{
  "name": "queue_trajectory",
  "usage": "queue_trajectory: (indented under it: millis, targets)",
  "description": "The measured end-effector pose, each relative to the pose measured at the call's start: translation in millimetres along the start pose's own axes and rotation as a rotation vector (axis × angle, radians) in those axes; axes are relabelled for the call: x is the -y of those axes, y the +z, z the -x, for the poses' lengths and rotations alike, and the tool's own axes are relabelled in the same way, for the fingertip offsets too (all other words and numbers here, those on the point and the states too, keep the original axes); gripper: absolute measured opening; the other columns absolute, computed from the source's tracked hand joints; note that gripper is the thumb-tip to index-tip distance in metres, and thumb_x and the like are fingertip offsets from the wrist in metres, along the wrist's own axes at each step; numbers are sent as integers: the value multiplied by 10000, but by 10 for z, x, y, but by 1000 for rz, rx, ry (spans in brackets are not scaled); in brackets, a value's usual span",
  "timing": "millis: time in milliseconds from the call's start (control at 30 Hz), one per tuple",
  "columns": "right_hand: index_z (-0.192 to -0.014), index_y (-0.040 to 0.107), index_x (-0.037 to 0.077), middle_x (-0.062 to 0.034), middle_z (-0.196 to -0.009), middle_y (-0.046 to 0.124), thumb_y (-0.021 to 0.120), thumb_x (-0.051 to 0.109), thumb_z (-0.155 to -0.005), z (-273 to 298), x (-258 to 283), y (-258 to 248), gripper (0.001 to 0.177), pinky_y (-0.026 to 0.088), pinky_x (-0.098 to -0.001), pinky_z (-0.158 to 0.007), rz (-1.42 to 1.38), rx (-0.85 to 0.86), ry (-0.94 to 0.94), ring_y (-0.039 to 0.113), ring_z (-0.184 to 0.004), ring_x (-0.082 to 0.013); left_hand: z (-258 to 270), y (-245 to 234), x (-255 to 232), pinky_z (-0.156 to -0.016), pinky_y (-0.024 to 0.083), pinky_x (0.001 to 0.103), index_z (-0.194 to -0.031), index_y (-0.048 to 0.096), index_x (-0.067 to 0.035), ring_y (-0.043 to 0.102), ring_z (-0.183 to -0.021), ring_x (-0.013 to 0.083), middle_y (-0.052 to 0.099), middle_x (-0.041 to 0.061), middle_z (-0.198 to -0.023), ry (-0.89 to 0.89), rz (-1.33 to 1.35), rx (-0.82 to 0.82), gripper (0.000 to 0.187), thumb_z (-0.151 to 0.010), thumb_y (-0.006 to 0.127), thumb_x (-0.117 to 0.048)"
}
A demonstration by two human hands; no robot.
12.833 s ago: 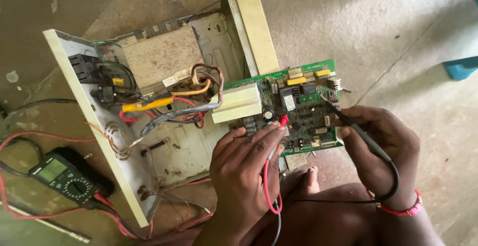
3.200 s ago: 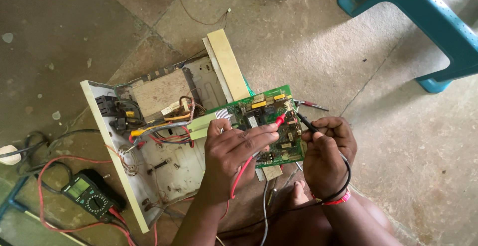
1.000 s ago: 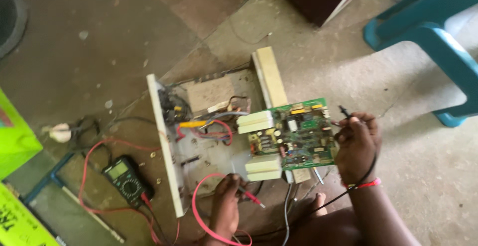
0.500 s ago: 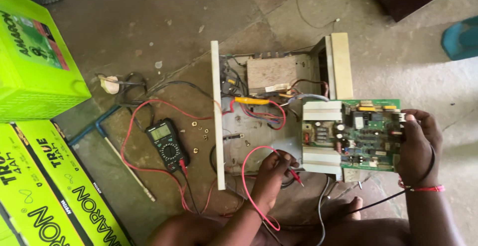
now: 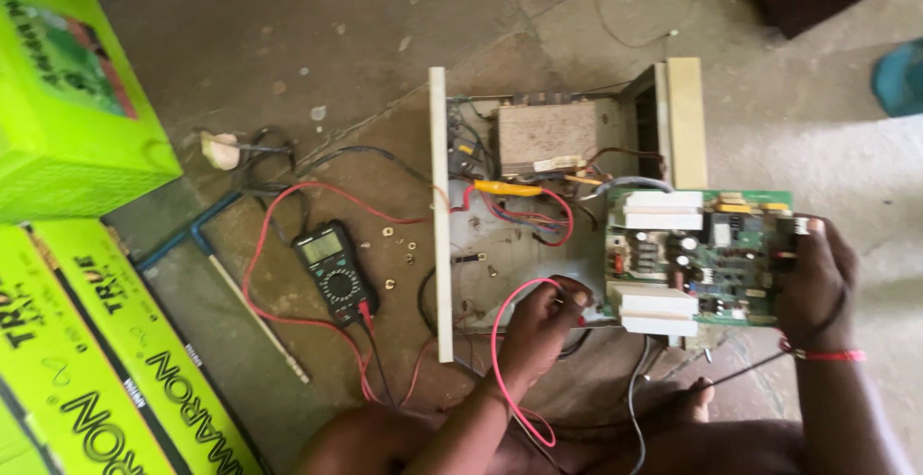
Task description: The person uses a multimeter to test various points on a green circuit board removed from an appliance chassis. They probe multiple components with the multimeter leads, occasionally repositioning the board and checking readings on the meter.
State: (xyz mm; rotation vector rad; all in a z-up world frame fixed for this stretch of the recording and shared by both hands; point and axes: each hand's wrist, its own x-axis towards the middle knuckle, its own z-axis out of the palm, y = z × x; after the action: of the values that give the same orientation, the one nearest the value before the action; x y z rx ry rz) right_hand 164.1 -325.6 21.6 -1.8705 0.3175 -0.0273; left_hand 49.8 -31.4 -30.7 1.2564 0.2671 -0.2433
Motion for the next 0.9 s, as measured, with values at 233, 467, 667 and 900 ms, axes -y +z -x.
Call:
queue_trajectory:
  millis: [233,467,667,900]
  targets:
    - [-1085,637,63,30,-853,571,412,341,-1167,-57,-42,31,367,394,-244,-635,-82,-17,52,472,-722,-68,-33,-96,-144,-653,534,317,-1133,696,-61,658,-716,173,739,80,-1014,107,-524,-77,270,-892,723,-181]
    - [-1083,657,41,31,-828,589,414,342,-1120,-43,114,52,389,413,-250,-630,-66,7,30,495,-726,-75,-50,-158,-212,-730,553,414,-1302,598,-20,672,-830,319,676,180,-1114,208,-855,-110,499,-847,758,-149]
    - [-1058,652,31,-6,-827,577,445,342,-1099,-83,97,54,376,436,-279,-612,-150,38,15,520,-722,-99,140,-237,-283,-836,551,431,-1355,545,-15,676,-974,373,624,210,-1259,158,-1035,-98,550,-858,731,-157]
    - [-1027,636,2,-25,-823,598,457,378,-1089,-80,146,22,421,465,-283,-623,-113,47,-7,549,-732,-114,1135,-723,-434,-975,528,355,-1320,647,-21,700,-1103,242,735,130,-1265,115,-768,32,454,-898,721,-172]
